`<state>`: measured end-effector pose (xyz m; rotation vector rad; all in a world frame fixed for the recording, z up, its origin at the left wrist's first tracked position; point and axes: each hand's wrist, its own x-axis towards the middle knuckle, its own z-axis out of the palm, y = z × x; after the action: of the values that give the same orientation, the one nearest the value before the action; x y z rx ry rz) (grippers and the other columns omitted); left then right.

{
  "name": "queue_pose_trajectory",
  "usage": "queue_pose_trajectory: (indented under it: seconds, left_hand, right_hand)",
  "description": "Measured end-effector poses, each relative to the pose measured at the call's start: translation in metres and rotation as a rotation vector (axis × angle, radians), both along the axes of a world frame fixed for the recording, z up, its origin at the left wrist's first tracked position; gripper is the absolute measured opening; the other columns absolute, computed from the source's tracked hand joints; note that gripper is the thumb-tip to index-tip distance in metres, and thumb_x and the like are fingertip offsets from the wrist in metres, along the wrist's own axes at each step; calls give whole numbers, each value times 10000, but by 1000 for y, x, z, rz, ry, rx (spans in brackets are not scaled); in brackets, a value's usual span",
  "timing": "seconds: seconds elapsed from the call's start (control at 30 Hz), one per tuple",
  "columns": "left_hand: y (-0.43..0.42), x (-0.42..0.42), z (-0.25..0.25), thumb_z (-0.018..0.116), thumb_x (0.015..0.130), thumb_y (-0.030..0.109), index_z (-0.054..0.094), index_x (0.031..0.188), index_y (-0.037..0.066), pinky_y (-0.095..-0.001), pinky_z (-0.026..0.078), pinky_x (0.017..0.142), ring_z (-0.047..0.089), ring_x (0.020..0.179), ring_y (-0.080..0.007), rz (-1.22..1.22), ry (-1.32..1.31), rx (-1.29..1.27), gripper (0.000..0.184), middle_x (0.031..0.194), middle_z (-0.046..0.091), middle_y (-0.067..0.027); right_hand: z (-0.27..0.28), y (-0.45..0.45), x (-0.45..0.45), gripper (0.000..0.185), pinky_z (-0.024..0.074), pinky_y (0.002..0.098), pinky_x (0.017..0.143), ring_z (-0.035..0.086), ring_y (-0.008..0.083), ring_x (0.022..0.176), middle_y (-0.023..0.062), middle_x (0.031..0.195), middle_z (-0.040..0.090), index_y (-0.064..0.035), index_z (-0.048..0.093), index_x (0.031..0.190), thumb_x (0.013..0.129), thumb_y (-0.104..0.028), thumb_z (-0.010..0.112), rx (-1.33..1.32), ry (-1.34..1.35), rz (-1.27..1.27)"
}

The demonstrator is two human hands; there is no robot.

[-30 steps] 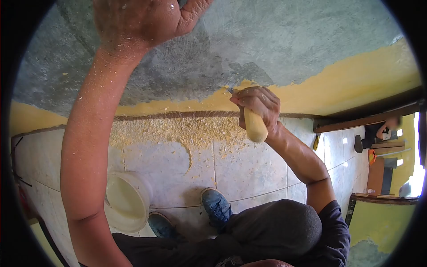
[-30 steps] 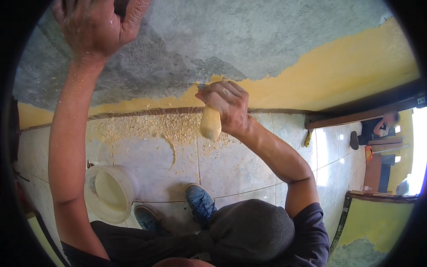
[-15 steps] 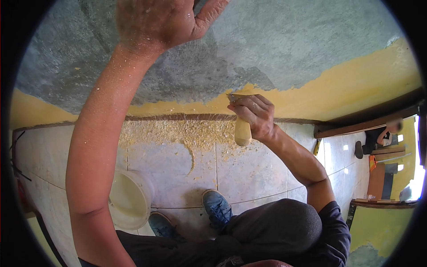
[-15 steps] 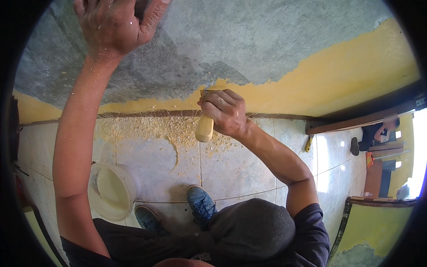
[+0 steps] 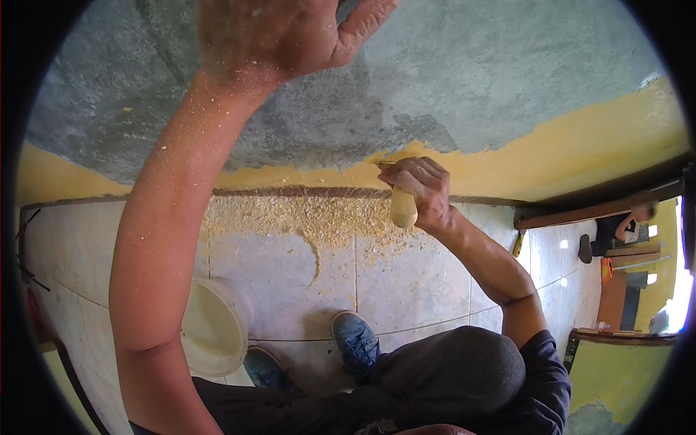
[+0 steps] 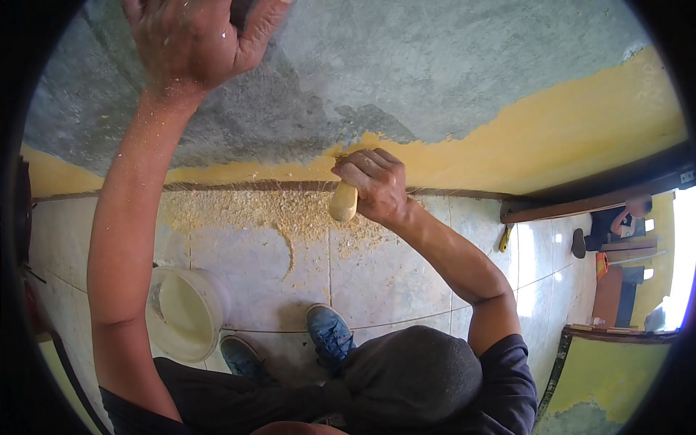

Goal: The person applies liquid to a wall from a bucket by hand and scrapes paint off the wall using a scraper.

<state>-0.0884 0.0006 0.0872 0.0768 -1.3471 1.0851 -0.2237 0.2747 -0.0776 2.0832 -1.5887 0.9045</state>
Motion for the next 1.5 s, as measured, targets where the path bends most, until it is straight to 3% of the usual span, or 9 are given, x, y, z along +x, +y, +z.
queue_pose_trajectory:
  seconds: [0.63, 0.7, 0.83, 0.9, 1.0, 1.13, 1.2, 1.43, 1.5]
  left_hand:
    - [17, 23, 9, 483, 993, 501, 508, 1507, 224, -510, 181, 1219, 316, 1506, -321, 74, -36, -37, 585, 1610, 399, -96]
    - [66, 66, 22, 480, 994, 501, 504, 1510, 221, -506, 176, 1221, 316, 1506, -319, -342, -669, 765, 587, 1610, 399, -95]
    - [24, 26, 9, 485, 990, 502, 506, 1508, 217, -503, 175, 1221, 316, 1506, -319, 38, -30, -65, 592, 1610, 400, -96]
    - [70, 69, 22, 483, 991, 504, 504, 1510, 218, -501, 180, 1219, 317, 1505, -317, -412, -671, 802, 593, 1609, 401, -96]
    - [54, 16, -12, 480, 992, 506, 499, 1513, 220, -502, 184, 1217, 320, 1504, -318, -117, -131, 466, 595, 1607, 404, -97]
    - [46, 48, 14, 472, 995, 507, 497, 1514, 222, -504, 186, 1217, 323, 1502, -320, -432, -637, 766, 593, 1604, 410, -94]
    - [10, 7, 8, 470, 995, 503, 499, 1513, 223, -510, 182, 1218, 321, 1504, -321, 43, -9, -33, 590, 1606, 408, -91]
    - [15, 16, 9, 463, 998, 518, 499, 1513, 229, -517, 173, 1221, 318, 1504, -323, 70, 7, -38, 592, 1610, 400, -90]
    - [62, 53, 14, 459, 998, 524, 498, 1514, 227, -517, 176, 1220, 320, 1502, -325, -418, -535, 689, 596, 1605, 407, -93]
  right_hand:
    - [14, 4, 5, 127, 521, 337, 612, 700, 220, 709, 52, 816, 713, -92, 661, 792, 705, -107, 752, -206, 65, 15]
    - [4, 3, 2, 127, 521, 339, 609, 699, 219, 713, 53, 818, 712, -89, 660, 790, 701, -103, 749, -170, 86, 27]
    - [-4, 5, 11, 130, 518, 342, 603, 694, 221, 723, 53, 810, 700, -91, 647, 773, 689, -95, 746, -89, 97, 28]
    - [-2, 5, 9, 142, 522, 342, 610, 696, 222, 726, 53, 803, 695, -91, 641, 770, 681, -97, 751, -169, 90, 3]
    - [5, -2, 4, 147, 514, 347, 598, 699, 216, 735, 51, 817, 699, -77, 636, 797, 691, -118, 730, -205, 114, 44]
    - [-2, 2, -2, 146, 518, 345, 603, 702, 217, 734, 50, 819, 706, -82, 635, 810, 706, -146, 714, -197, 75, 34]
    - [0, -3, -6, 146, 522, 344, 609, 703, 220, 734, 51, 817, 707, -82, 636, 807, 703, -147, 714, -195, 86, 66]
    - [-16, -5, -9, 105, 530, 344, 618, 707, 218, 750, 40, 819, 710, -86, 645, 804, 730, -114, 714, -38, -41, 16]
    - [-7, -5, -1, 130, 540, 340, 632, 712, 213, 764, 40, 834, 724, -92, 658, 822, 720, -127, 731, -44, 76, 6]
